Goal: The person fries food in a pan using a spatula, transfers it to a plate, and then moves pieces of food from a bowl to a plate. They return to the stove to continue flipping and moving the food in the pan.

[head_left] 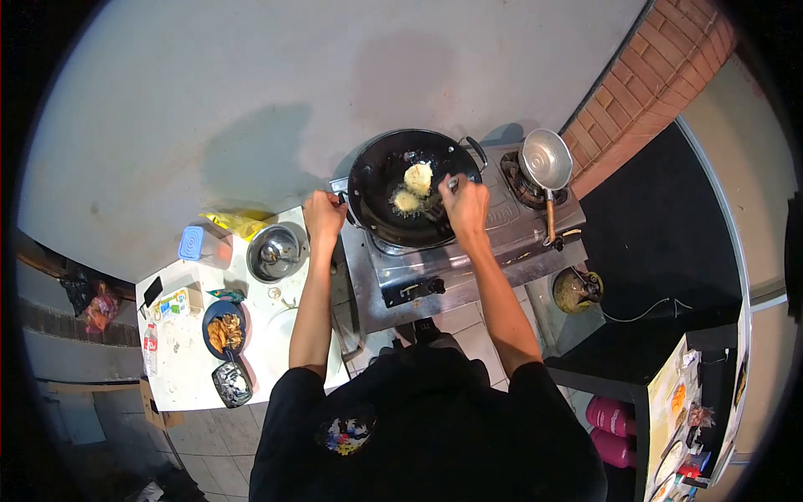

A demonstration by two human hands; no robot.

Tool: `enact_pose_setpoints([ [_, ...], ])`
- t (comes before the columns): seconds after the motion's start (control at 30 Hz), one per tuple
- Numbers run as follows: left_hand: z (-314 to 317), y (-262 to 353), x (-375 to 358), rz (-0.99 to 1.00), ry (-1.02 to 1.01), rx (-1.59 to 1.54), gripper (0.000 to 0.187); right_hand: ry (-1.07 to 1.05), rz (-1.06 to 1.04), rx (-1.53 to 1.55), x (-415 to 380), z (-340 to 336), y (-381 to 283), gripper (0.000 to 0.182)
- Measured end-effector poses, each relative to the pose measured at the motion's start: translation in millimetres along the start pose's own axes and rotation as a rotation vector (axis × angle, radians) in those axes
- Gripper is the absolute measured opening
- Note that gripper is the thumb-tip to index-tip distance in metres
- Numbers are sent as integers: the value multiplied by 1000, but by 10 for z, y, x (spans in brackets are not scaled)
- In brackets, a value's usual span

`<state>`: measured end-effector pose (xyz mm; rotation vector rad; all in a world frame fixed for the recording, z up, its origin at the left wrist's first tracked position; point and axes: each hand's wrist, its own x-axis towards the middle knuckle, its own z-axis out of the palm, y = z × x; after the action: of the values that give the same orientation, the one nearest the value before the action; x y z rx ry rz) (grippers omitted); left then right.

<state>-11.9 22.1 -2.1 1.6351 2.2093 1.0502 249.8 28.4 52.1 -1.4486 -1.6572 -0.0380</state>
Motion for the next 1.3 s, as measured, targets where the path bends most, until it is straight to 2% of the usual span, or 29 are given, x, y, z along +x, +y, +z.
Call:
enact_pose_setpoints([
  [0.1,-22,3,10,21,20,-10,23,120,29,25,260,-50,-49,26],
  [0.27,-22,40,-3,-14,-10,24,26,135,14,51,242,-216,-129,25],
  [0.4,-29,34,-3,-21,-11,-3,25,-115,88,-18,-109,-136,-81,21],
  [0.5,-15,34,-6,8,16,27,24,-113,90,-13,-1,32,2,22],
  [0.63,-24,29,18,18,-7,-2,23,38,80,-7,426,-53,-47,22],
  [0.77,-11,36,0,-8,7,-18,22,44,49,42,330,-205,-67,20],
  [0.83,-52,74,-6,-5,-2,-11,22,13,41,72,172,-207,-41,20],
  [0.93,-37,32,10,8,-17,4,23,-115,136,-54,-23,-152,-61,20],
  [1.1,-74,82,-2,-11,-49,14,23,-64,111,10,167,78,29,22],
  [1.2,-65,62,3,-12,-31,5,23,71,61,33,449,-46,-73,19],
  [1.3,-102,112,-14,-42,-37,28,26,88,-19,-3,444,-143,-84,20],
])
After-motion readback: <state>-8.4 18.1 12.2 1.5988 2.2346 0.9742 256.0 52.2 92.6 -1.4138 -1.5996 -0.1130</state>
